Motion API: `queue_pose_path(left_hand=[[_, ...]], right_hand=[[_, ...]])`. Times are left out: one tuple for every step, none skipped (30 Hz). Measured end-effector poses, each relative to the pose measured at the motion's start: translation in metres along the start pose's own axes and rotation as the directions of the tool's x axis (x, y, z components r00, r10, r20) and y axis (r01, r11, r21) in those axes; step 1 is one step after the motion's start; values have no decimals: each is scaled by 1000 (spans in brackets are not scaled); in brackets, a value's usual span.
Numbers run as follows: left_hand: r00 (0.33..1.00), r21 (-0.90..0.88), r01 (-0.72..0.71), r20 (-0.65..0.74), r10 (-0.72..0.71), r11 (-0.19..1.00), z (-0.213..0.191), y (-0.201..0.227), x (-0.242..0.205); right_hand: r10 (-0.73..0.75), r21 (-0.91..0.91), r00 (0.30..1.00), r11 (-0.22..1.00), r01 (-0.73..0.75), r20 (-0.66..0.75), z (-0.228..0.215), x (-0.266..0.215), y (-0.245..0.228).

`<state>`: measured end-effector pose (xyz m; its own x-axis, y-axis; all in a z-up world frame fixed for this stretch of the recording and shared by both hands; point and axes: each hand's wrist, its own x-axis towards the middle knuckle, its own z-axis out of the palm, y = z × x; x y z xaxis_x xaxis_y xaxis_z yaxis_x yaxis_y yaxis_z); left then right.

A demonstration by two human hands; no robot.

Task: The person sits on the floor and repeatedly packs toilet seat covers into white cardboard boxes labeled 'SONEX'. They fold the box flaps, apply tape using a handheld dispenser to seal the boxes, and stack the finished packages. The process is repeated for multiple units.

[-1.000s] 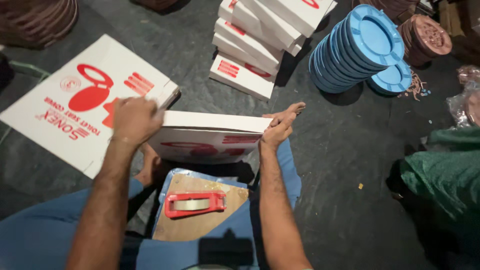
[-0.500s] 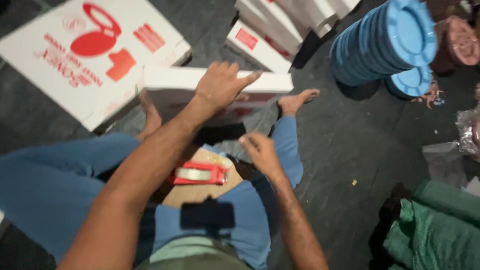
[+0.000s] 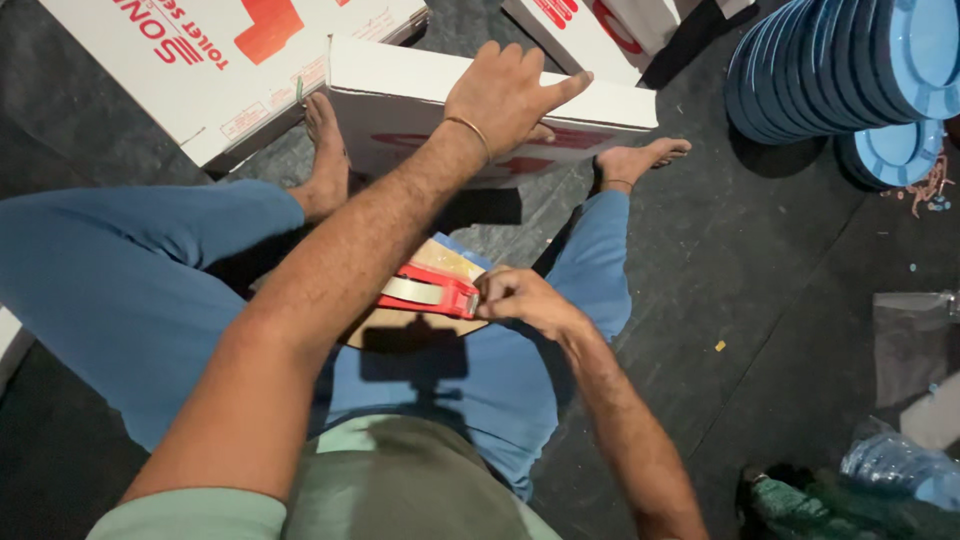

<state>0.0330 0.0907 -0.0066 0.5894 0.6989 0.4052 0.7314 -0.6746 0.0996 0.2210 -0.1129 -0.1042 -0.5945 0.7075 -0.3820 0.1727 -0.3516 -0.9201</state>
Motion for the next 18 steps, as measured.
queue_pose_path(left_hand=[[1000,-8,0,3,0,1000,2,1,-1],[1000,-15,0,7,0,1000,3,1,0],[1000,-6,1,-3,-1,1000,5,1,0],[1000,3,2,-13,-2,1000,7,2,2],[1000,15,2,-21,-1,1000,8,2,1],[1000,11,-2,-19,2,1000,8,3,0],[1000,12,-7,-21,8,1000,7,3,0],[1000,13,-13,-23,13,1000,6,3,-2],[999,15,-17,-38,17,1000,4,3,-2],[998,16,-20,-53,21,1000,2,2,-3],[997,14,-32,-71,32,999,1,5,-3],[997,4,-40,-69,40,999,0,7,-4],[997,-3,-44,-66,44,999,-1,8,-6],[997,-11,-48,-62,47,999,-1,9,-6],[997,-15,-47,-56,46,999,-1,9,-8],[998,-20,-47,-49,46,999,-1,10,-9],[998,-24,-45,-41,43,999,-2,10,-10],[998,-24,-46,-35,45,999,-2,11,-11]], right_hand=[[14,172,1000,985,-10,-22,0,-6,7],[31,340,999,940,-14,-43,0,-11,13],[49,497,997,868,-11,-64,1,-14,19],[131,435,983,898,-64,-125,4,-16,23],[205,377,960,918,-122,-190,9,-16,25],[273,322,927,929,-184,-257,15,-14,25],[217,130,904,975,-181,-368,22,-11,22],[141,-66,875,979,-193,-464,29,-7,18],[43,-259,838,941,-216,-543,34,-3,10],[-204,-484,813,868,-107,-545,37,1,0],[-437,-686,753,727,-25,-491,37,4,-11],[-638,-848,671,529,26,-377,36,7,-22],[-684,-872,634,488,32,-359,33,11,-33],[-728,-895,596,446,36,-339,27,16,-42],[-766,-913,559,405,38,-316,21,23,-49],[-701,-907,619,418,-44,-353,13,30,-54],[-629,-897,673,424,-125,-390,4,38,-56],[-550,-884,717,421,-205,-428,-3,43,-54]])
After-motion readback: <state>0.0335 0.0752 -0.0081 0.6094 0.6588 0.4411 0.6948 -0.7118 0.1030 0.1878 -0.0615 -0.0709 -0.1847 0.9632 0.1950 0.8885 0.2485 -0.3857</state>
